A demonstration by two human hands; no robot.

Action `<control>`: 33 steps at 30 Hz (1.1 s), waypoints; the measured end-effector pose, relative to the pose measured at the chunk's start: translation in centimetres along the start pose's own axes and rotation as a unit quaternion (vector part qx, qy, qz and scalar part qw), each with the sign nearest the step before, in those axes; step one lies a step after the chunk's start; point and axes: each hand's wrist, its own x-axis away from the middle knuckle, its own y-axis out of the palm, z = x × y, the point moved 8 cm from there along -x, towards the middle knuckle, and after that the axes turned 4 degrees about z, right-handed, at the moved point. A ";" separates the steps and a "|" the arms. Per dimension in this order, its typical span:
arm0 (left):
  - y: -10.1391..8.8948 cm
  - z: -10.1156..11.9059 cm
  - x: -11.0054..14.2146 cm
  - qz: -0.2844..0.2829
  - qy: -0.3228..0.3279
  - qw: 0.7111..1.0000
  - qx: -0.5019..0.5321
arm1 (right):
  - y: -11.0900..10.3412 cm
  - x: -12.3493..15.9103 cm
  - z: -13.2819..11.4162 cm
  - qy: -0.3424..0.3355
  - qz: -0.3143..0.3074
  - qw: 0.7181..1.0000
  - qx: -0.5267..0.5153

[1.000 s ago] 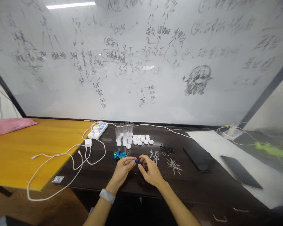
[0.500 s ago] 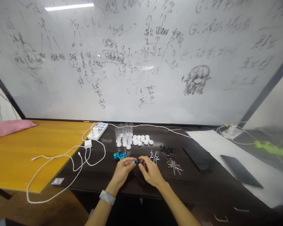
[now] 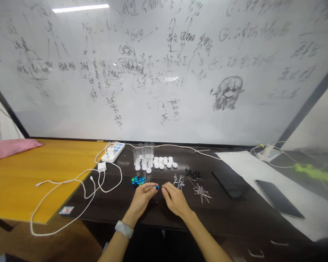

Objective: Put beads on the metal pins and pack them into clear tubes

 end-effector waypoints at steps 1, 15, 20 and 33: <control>0.0 0.0 0.0 0.000 0.001 1.000 0.000 | 0.0 0.0 0.1 0.005 0.003 1.000 -0.003; -0.1 -0.1 0.0 0.004 -0.003 1.000 0.000 | -0.2 -0.1 -0.3 -0.004 0.009 1.000 -0.001; 0.0 0.0 0.0 0.007 -0.002 1.000 0.002 | -0.3 -0.1 -0.1 0.004 0.011 1.000 -0.005; 0.1 0.1 0.1 0.006 -0.005 1.000 0.000 | -0.4 0.0 -0.4 -0.008 0.024 1.000 0.011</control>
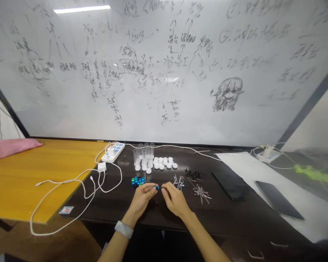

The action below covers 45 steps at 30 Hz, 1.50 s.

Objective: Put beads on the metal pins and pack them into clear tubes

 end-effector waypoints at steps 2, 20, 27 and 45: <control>0.0 0.0 0.0 0.001 0.001 1.000 0.001 | 0.0 0.0 0.2 0.010 0.002 1.000 -0.007; -0.1 -0.1 -0.1 -0.004 0.003 1.000 0.001 | 0.5 0.2 0.7 0.020 -0.017 1.000 -0.008; -0.1 -0.2 -0.1 -0.004 0.000 1.000 0.006 | 0.3 0.1 0.4 0.010 -0.019 1.000 -0.001; -0.1 -0.2 -0.1 -0.008 -0.002 1.000 0.007 | 0.2 0.1 0.5 0.018 -0.006 1.000 -0.014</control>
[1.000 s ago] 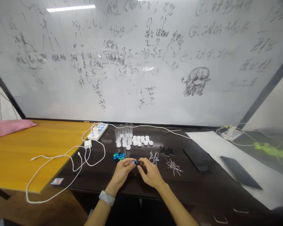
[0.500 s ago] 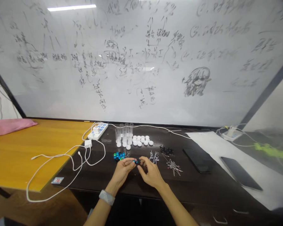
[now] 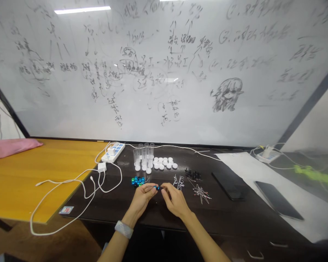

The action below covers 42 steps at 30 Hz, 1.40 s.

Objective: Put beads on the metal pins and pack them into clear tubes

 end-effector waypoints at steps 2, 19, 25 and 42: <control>0.0 0.0 0.0 0.000 0.001 1.000 -0.001 | 0.0 0.0 0.1 0.005 0.001 1.000 -0.009; 0.2 0.2 0.1 0.000 0.002 1.000 -0.011 | 0.3 0.0 0.1 0.000 -0.012 1.000 0.007; 0.2 0.1 0.0 -0.001 0.002 1.000 -0.008 | 0.2 0.1 -0.1 -0.014 -0.009 1.000 0.023; 1.3 0.4 1.0 -0.013 0.009 0.997 -0.080 | -0.2 0.1 0.4 0.008 0.020 1.000 -0.018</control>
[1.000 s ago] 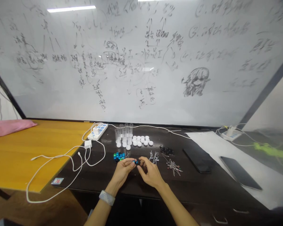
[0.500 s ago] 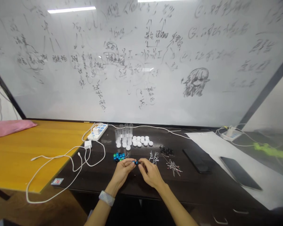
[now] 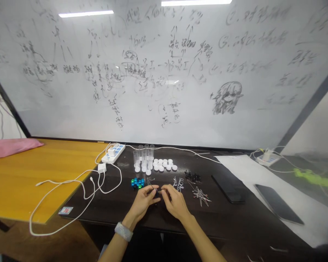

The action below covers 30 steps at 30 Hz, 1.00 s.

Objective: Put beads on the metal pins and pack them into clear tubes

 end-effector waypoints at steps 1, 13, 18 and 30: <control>0.2 0.0 0.1 -0.006 -0.001 1.000 -0.019 | -0.3 0.0 0.3 0.009 0.022 1.000 -0.011; 1.8 1.4 0.7 -0.028 -0.021 0.997 -0.062 | 0.3 -0.8 2.6 0.139 0.033 0.929 -0.342; 2.6 1.0 1.1 -0.032 -0.044 0.999 0.000 | 2.1 -0.5 2.8 0.194 -0.061 0.894 -0.400; -0.1 11.7 -3.3 0.188 0.342 0.792 -0.470 | 1.1 -0.7 4.9 0.218 0.042 0.890 -0.399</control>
